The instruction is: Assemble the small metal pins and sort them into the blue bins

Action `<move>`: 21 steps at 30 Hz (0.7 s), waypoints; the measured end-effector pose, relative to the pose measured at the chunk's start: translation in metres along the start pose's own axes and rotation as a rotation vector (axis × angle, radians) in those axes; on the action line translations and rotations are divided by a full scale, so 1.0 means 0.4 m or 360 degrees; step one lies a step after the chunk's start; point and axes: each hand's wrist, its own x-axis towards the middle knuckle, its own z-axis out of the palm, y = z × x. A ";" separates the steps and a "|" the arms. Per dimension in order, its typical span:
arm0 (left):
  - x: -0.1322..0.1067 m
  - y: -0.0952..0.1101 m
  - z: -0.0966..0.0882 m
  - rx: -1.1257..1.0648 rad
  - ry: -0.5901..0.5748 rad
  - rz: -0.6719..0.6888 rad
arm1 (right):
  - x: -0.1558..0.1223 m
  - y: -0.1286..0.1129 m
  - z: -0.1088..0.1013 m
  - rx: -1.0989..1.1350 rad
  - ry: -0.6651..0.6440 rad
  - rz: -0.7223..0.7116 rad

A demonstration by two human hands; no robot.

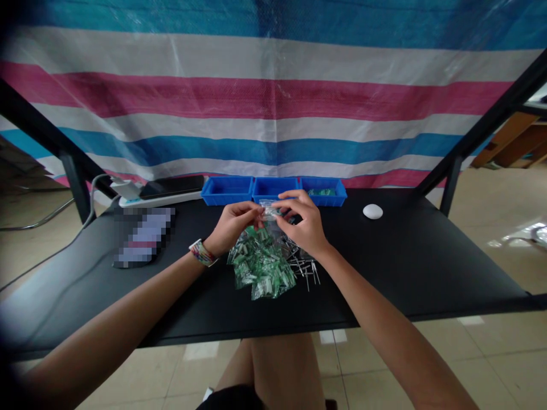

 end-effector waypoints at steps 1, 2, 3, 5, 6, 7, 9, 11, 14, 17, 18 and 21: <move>0.001 -0.001 -0.001 0.0014 0.0016 0.0042 | 0.002 0.002 -0.001 0.0058 0.0042 0.0063; 0.001 -0.002 -0.001 0.0040 0.0024 0.0076 | 0.005 0.006 -0.003 0.0146 0.0075 0.0155; 0.001 -0.003 -0.002 0.0072 0.0030 0.0105 | 0.008 0.010 -0.005 0.0259 0.0081 0.0274; 0.000 -0.002 -0.002 0.0131 0.0034 0.0139 | 0.014 0.019 -0.009 0.0506 -0.0003 0.0546; -0.001 -0.001 -0.002 0.0154 0.0034 0.0150 | 0.016 0.022 -0.010 0.0605 -0.0077 0.0669; -0.002 0.001 -0.001 0.0175 0.0031 0.0158 | 0.018 0.024 -0.010 0.0672 -0.0141 0.0757; -0.004 0.004 0.000 0.0207 0.0028 0.0168 | 0.017 0.025 -0.005 0.0704 -0.0197 0.0817; -0.005 0.005 0.002 0.0225 0.0017 0.0169 | 0.014 0.023 0.005 0.0642 -0.0161 0.0758; -0.008 0.006 0.001 0.0216 0.0014 0.0118 | 0.006 0.018 0.015 0.0464 -0.0064 0.0575; -0.010 0.006 -0.002 0.0225 0.0088 0.0052 | 0.000 0.008 0.014 0.0176 -0.0010 0.0295; -0.011 0.006 -0.004 0.0244 0.0105 0.0040 | -0.002 0.003 0.011 0.0065 -0.0002 0.0190; -0.011 0.008 -0.006 0.0252 0.0036 -0.0029 | -0.005 -0.008 0.004 -0.0197 0.0026 -0.0073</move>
